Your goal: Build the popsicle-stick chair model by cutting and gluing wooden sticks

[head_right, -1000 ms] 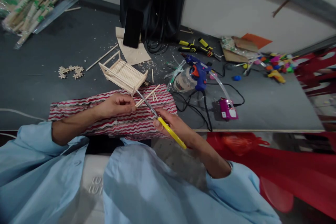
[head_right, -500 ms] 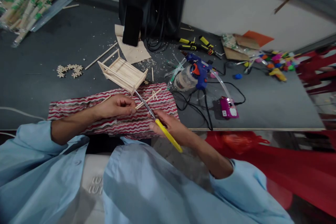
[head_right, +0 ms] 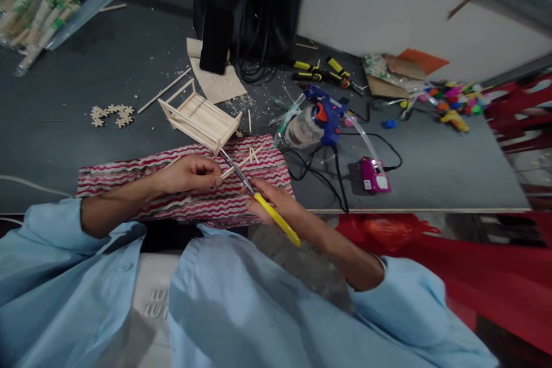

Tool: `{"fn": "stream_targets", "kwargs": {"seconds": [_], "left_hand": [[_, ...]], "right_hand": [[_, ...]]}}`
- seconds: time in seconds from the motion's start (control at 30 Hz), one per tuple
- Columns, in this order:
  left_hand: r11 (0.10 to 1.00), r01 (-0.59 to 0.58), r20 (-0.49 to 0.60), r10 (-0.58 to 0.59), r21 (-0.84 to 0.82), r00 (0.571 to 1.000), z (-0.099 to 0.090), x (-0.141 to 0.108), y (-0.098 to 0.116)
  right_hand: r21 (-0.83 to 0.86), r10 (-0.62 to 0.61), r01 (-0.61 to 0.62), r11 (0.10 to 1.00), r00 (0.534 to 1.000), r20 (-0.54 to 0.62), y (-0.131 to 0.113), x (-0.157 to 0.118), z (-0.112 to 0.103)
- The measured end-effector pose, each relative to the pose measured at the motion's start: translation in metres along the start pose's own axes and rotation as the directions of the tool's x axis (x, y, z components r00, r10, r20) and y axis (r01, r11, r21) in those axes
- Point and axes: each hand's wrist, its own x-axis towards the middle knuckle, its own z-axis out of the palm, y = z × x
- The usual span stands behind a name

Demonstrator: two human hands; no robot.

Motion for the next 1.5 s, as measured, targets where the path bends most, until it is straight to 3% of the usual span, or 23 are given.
{"fn": "stream_targets", "kwargs": {"seconds": [0.43,0.6,0.9,1.17,1.5], "left_hand": [[0.997,-0.049,-0.033,0.051,0.057,0.998,-0.002,-0.002,-0.002],[0.99,-0.088,-0.06,0.095,0.11,0.994,-0.003,0.0,0.0],[0.973,-0.171,-0.211,0.202,0.158,0.956,0.002,0.001,-0.009],[0.858,-0.164,-0.239,0.311,0.486,0.92,0.007,-0.001,-0.007],[0.682,-0.228,-0.151,0.448,0.695,0.881,0.007,-0.004,-0.009]], "right_hand": [[0.102,-0.055,0.053,0.993,0.998,0.015,0.027,0.009,0.013],[0.153,-0.045,0.043,0.987,0.999,0.009,0.024,0.008,0.014],[0.125,-0.046,0.056,0.991,0.995,-0.084,0.027,0.008,0.019],[0.118,-0.04,0.054,0.992,0.992,-0.117,0.023,0.007,0.02],[0.006,-0.009,0.01,1.0,0.996,-0.087,0.009,0.004,0.013]]}}
